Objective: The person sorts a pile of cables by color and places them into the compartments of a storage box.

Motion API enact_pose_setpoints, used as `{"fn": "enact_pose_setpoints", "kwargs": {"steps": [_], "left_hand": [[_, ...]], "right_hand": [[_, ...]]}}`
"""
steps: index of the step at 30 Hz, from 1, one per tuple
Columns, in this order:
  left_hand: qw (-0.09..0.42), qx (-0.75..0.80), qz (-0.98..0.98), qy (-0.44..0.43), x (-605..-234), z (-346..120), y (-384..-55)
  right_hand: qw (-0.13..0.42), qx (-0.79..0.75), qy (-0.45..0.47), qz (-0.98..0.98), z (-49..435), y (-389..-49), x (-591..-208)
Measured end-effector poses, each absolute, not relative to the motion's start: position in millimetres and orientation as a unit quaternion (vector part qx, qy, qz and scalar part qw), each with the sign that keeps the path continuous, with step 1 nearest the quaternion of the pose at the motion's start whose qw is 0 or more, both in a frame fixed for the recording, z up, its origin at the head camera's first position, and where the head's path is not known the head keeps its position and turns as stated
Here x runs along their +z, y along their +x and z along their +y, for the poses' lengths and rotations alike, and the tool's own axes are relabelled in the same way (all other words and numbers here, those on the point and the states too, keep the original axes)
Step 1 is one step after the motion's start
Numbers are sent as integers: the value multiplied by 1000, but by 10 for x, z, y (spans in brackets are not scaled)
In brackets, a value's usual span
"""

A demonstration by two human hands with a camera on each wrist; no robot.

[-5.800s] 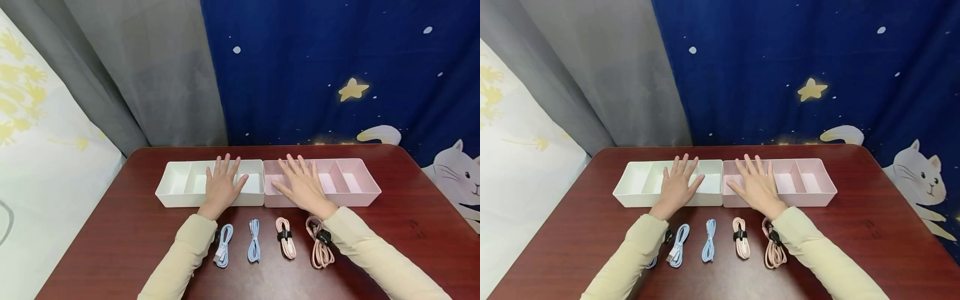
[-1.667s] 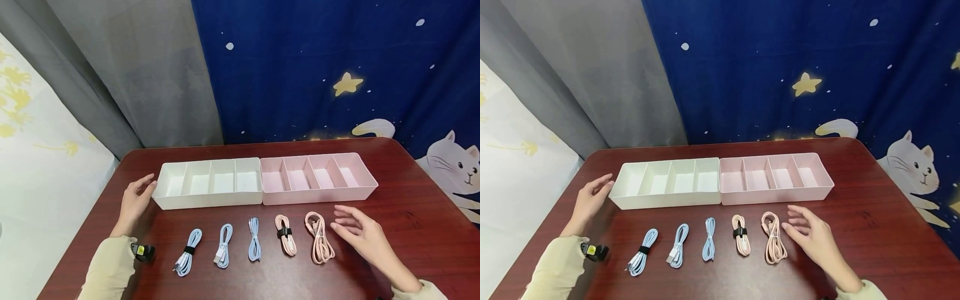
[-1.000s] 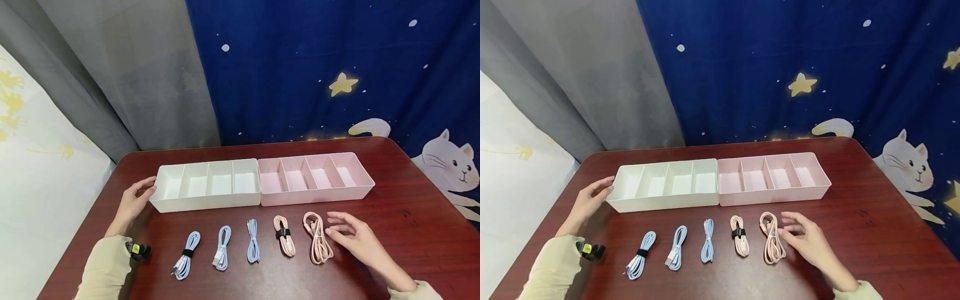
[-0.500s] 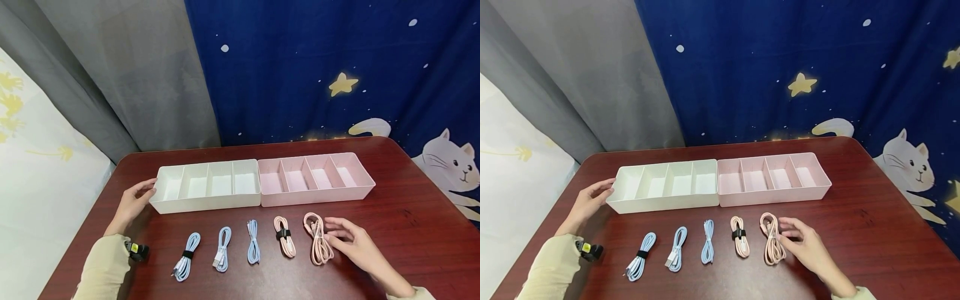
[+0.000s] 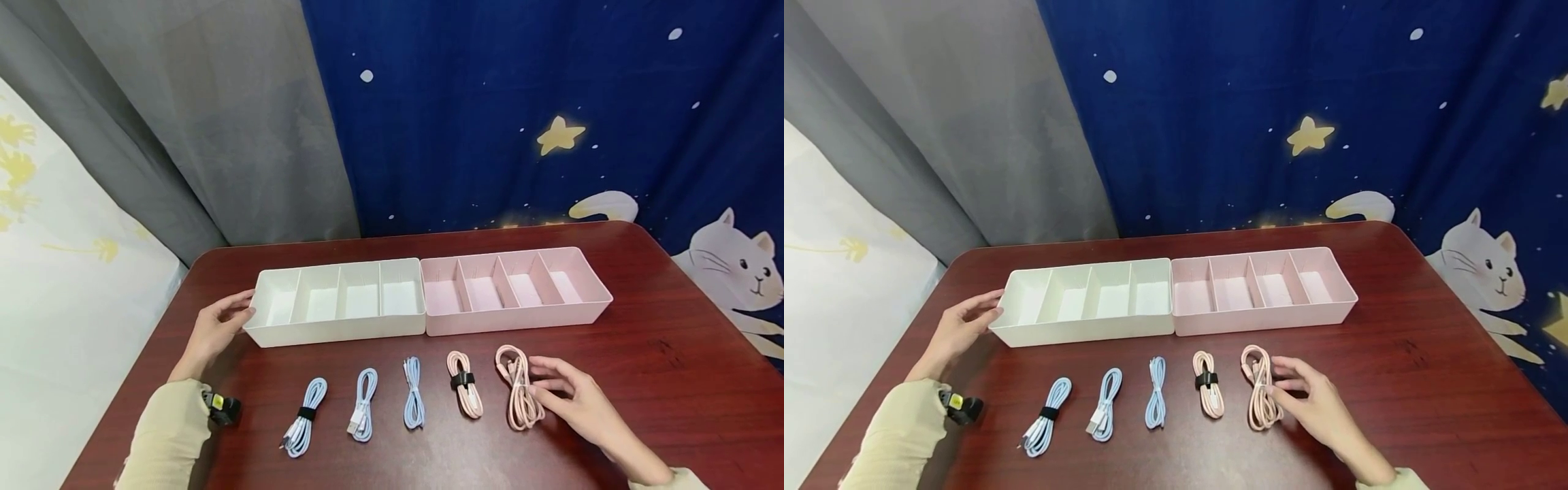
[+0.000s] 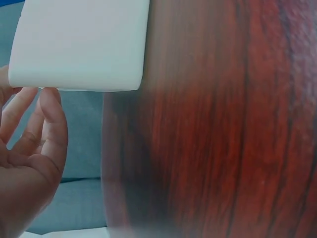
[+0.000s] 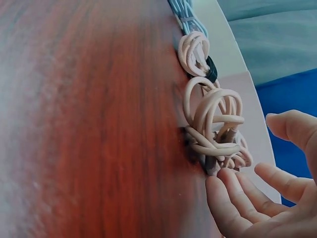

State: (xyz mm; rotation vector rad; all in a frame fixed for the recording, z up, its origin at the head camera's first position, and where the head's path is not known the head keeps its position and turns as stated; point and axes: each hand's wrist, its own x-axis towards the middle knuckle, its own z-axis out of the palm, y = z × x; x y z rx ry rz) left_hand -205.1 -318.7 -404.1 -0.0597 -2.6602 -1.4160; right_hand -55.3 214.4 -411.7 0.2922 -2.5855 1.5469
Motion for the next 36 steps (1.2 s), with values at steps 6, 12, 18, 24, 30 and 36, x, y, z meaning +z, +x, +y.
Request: {"fn": "enact_pose_setpoints", "kwargs": {"steps": [6, 12, 18, 24, 30, 36], "left_hand": [[94, -444, -891, -3, -4278, -3317, -2190], [98, -458, -883, -16, -4326, -3351, -2241], [90, -466, -880, -21, -4211, -3296, -2184], [68, -472, -879, -18, -3939, -3133, -2029], [53, -463, -885, -12, -3882, -3087, -2024], [50, -462, -885, -24, -3895, -3120, -2007]], "right_hand": [[48, 523, 95, -846, 2117, -552, -4159], [36, 529, 86, -843, 2121, -556, -4177], [15, 544, 77, -836, 2144, -605, -4186], [-21, 561, 53, -826, 2164, -658, -4217], [-46, 574, 18, -818, 2168, -681, -4228], [-27, 537, 24, -843, 2137, -729, -4258]]}}
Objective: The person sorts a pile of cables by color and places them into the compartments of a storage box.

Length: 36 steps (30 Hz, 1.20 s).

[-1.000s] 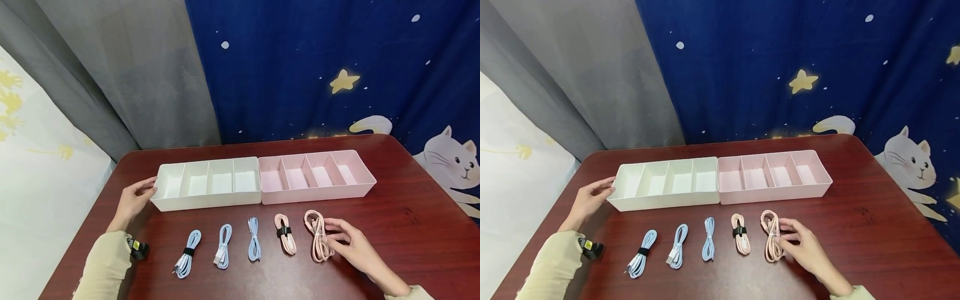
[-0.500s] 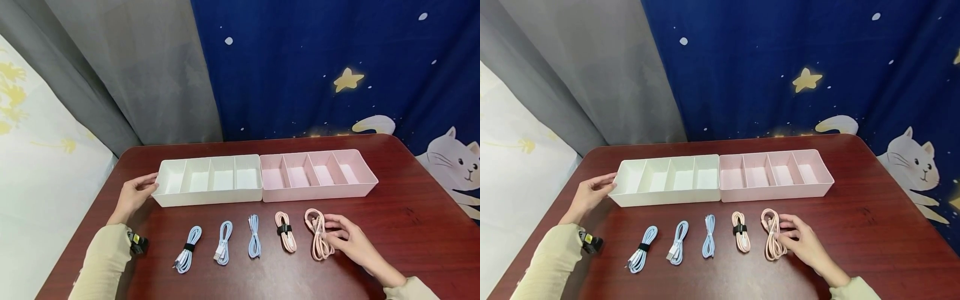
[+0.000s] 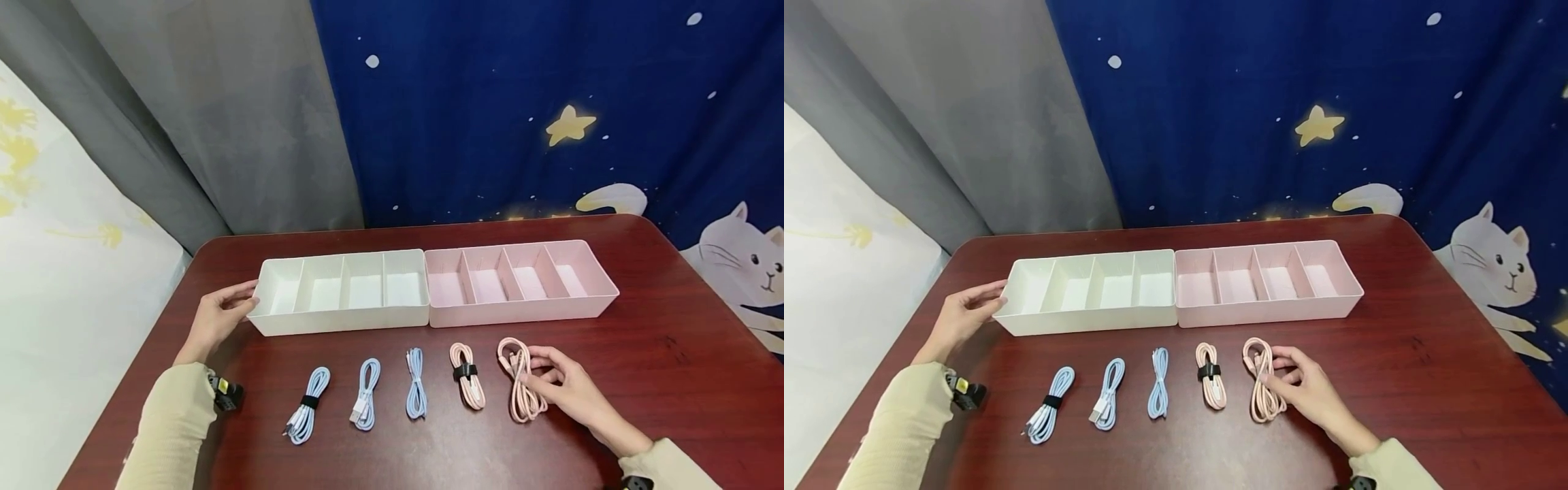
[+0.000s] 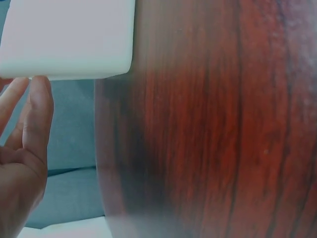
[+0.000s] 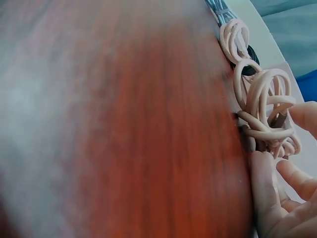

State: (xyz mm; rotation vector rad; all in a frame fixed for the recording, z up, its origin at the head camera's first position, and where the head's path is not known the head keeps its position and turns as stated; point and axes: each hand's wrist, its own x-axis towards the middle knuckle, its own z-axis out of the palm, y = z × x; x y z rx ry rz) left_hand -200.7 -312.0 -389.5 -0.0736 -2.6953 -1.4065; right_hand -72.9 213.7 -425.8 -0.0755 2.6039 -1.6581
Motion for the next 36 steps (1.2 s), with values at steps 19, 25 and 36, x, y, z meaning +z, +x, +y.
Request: {"fn": "enact_pose_setpoints", "kwargs": {"steps": [19, 25, 36], "left_hand": [[62, -460, -885, -23, -3904, -3137, -1989], [59, -454, -889, -22, -3907, -3119, -1985], [66, -452, -889, -29, -3919, -3116, -1976]], "right_hand": [[35, -524, -36, 850, 2111, -789, -4235], [54, -530, -10, 846, 2105, -790, -4225], [90, -534, 4, 841, 2100, -826, -4191]]}}
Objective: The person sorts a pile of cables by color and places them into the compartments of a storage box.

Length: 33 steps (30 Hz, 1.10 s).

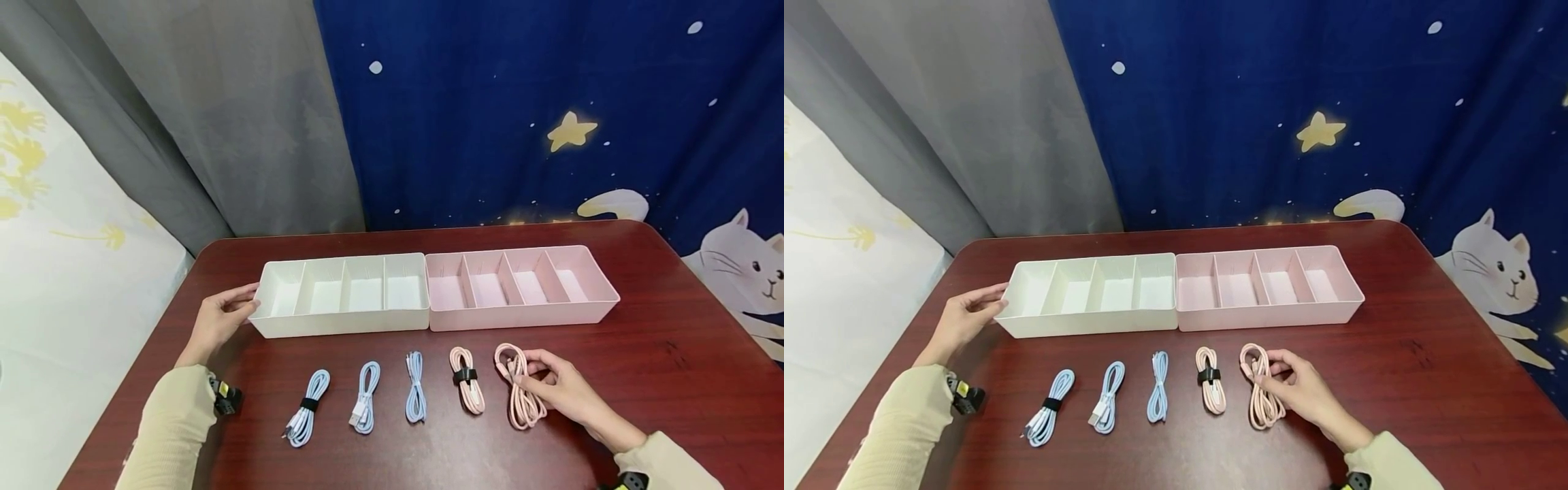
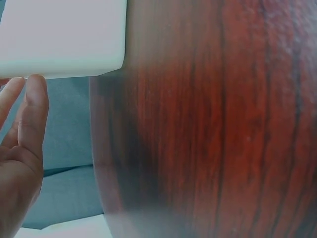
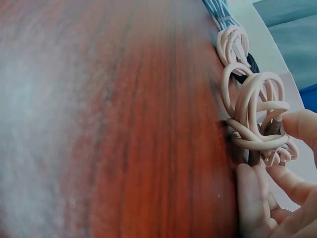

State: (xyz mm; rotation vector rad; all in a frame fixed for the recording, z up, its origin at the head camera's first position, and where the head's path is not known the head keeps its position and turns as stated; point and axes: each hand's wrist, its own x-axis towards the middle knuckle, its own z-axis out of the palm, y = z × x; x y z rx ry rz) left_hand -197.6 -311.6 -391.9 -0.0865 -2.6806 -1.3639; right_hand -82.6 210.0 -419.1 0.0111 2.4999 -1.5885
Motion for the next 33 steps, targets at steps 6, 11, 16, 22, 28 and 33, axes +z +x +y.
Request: {"fn": "enact_pose_setpoints", "kwargs": {"steps": [6, 11, 16, 22, 28, 33], "left_hand": [[68, -444, -893, -23, -3902, -3120, -1951], [65, -437, -897, -23, -3895, -3112, -1950], [68, -443, -894, -12, -3906, -3100, -1961], [69, -447, -892, -5, -3911, -3099, -1962], [70, -445, -893, -19, -3919, -3100, -1962], [72, -458, -886, -5, -3934, -3104, -1957]], "right_hand": [[93, -539, -2, 837, 2085, -837, -4190], [105, -554, 5, 826, 2092, -831, -4176], [130, -585, -11, 801, 2143, -827, -4148], [154, -621, -32, 768, 2203, -825, -4116], [156, -626, -32, 763, 2226, -814, -4113], [153, -633, -47, 758, 2233, -814, -4106]]}}
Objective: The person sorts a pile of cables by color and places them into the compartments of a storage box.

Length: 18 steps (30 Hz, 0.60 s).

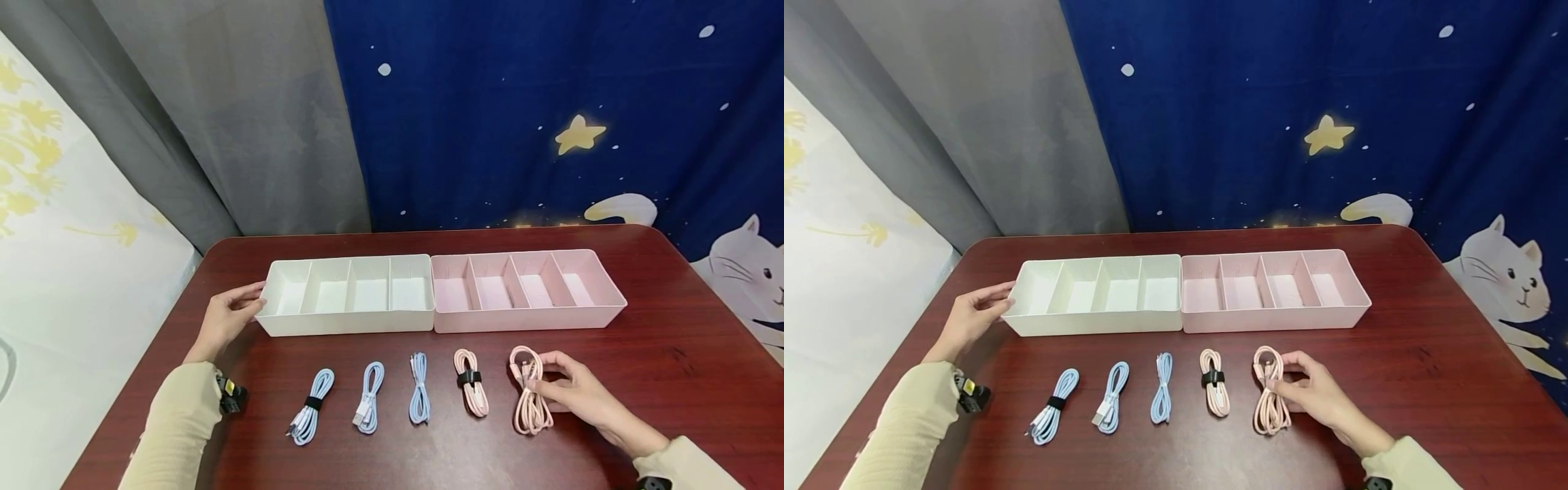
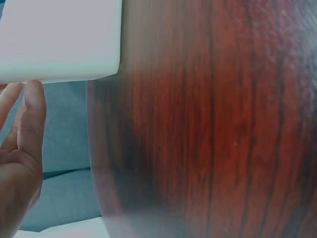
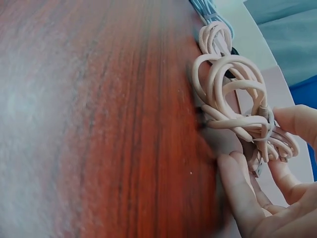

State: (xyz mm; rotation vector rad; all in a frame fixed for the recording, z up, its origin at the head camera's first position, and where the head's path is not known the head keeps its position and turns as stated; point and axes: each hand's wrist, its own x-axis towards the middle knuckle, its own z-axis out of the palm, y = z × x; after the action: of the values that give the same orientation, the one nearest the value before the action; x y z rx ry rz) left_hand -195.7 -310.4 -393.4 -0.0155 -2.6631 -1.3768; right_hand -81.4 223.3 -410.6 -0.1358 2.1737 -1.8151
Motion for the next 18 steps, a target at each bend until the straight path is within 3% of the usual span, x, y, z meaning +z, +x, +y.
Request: {"fn": "enact_pose_setpoints", "kwargs": {"steps": [18], "left_hand": [[63, -473, -879, 0, -3912, -3088, -1954]], "right_hand": [[120, -656, -21, 745, 2191, -792, -4142]]}}
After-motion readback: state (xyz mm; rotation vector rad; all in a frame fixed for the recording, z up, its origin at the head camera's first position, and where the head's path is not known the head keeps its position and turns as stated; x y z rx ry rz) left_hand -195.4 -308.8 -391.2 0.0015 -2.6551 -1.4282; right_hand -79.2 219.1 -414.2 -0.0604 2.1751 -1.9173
